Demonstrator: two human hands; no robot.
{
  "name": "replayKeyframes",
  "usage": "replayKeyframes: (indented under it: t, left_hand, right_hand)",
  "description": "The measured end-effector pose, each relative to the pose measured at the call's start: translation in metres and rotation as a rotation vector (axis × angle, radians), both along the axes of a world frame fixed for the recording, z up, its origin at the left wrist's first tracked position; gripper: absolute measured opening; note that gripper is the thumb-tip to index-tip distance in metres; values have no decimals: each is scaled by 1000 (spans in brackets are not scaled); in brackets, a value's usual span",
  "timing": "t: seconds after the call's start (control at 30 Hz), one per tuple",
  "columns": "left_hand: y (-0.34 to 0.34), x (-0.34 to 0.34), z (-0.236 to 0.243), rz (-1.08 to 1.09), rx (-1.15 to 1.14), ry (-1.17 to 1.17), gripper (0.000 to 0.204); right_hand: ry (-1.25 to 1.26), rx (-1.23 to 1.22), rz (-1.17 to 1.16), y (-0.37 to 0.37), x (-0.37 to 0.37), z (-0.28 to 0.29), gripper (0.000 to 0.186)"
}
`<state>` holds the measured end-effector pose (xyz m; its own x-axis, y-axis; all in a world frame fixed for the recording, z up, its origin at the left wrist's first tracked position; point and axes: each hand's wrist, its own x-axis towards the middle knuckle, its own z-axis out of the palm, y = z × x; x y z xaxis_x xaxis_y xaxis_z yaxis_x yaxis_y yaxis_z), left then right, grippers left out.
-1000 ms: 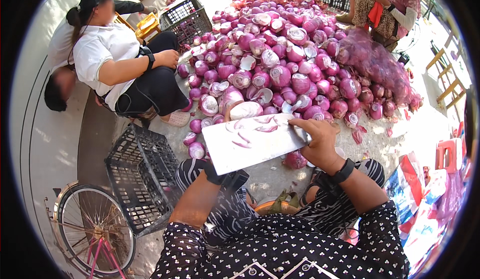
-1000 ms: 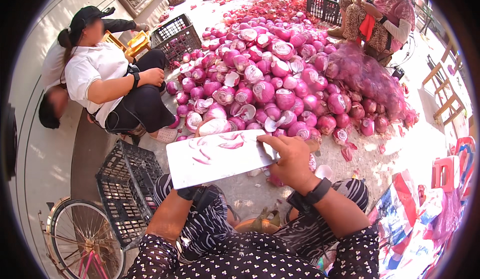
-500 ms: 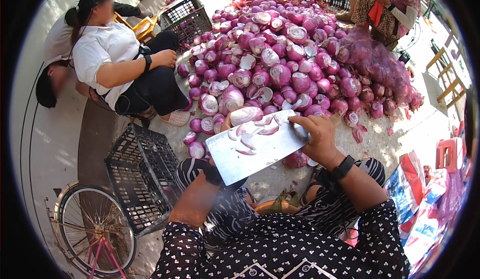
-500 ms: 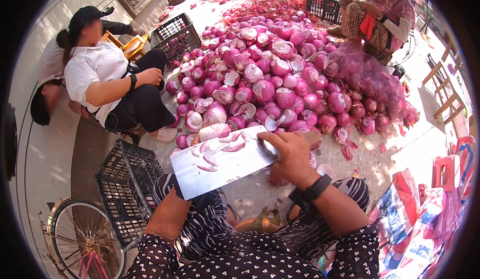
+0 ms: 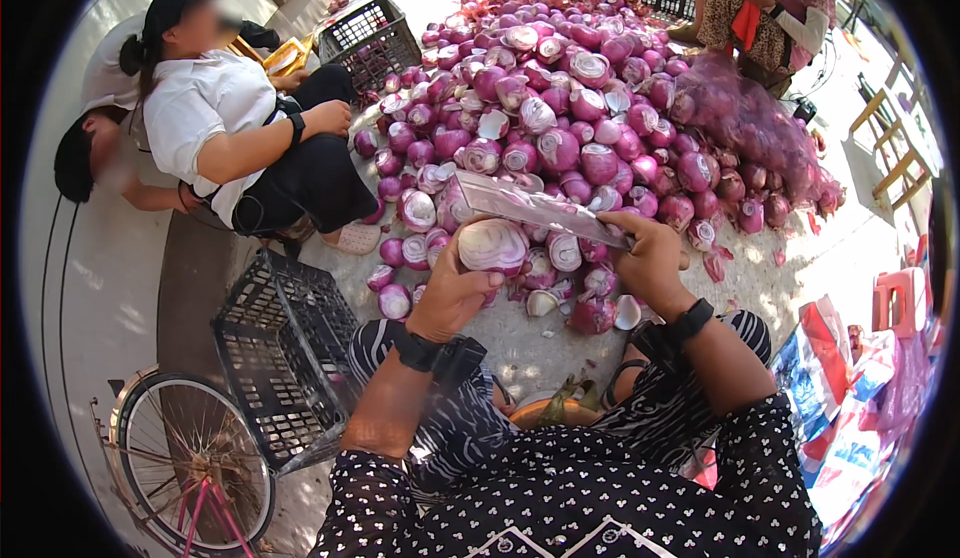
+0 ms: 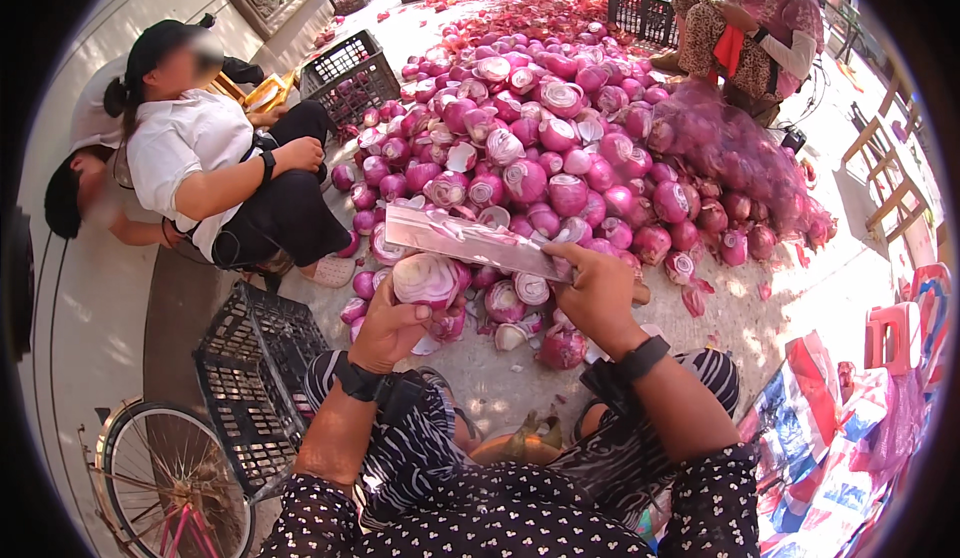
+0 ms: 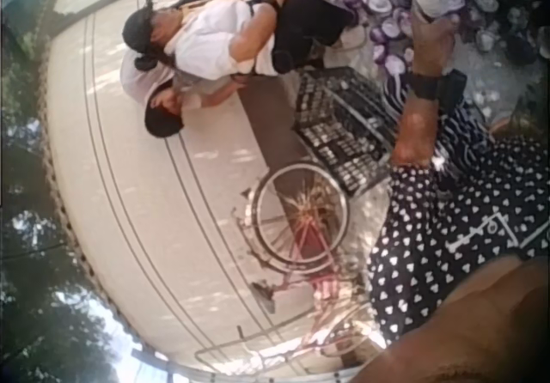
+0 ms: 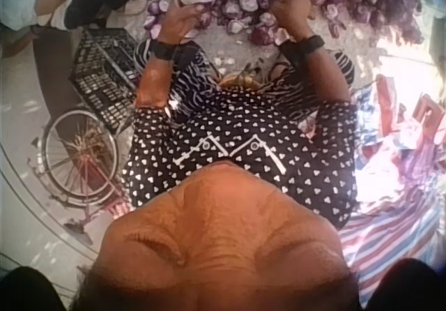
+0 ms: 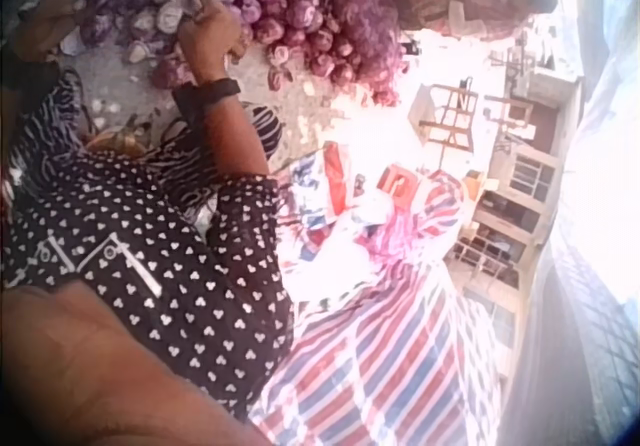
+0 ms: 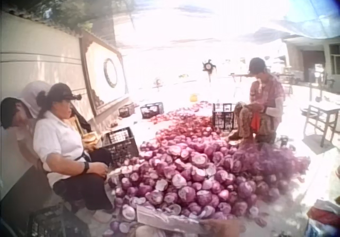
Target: The person peels red onions by hand, slices them with a cleaver, and places the peeled onions into a black plastic crate.
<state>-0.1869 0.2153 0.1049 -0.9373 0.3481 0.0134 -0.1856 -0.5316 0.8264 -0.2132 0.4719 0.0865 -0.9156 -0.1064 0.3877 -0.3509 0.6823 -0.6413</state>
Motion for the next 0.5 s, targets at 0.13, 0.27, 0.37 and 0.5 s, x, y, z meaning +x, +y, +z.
replayKeyframes:
  t: [0.13, 0.27, 0.37, 0.5]
  left_hand:
    - [3, -4, -5, 139, -387, 207, 56]
    - [10, -11, -4, 137, -230, -20, 53]
    - [18, -10, -7, 281, -336, 19, 77]
    - [12, -15, -19, 269, -367, 13, 72]
  right_hand:
    - [49, -120, 120, -2, 6, 7, 44]
    - [134, 45, 250, -4, 15, 20, 52]
    - [213, 82, 279, -4, 16, 16, 56]
    - [226, 113, 288, -5, 18, 11, 58]
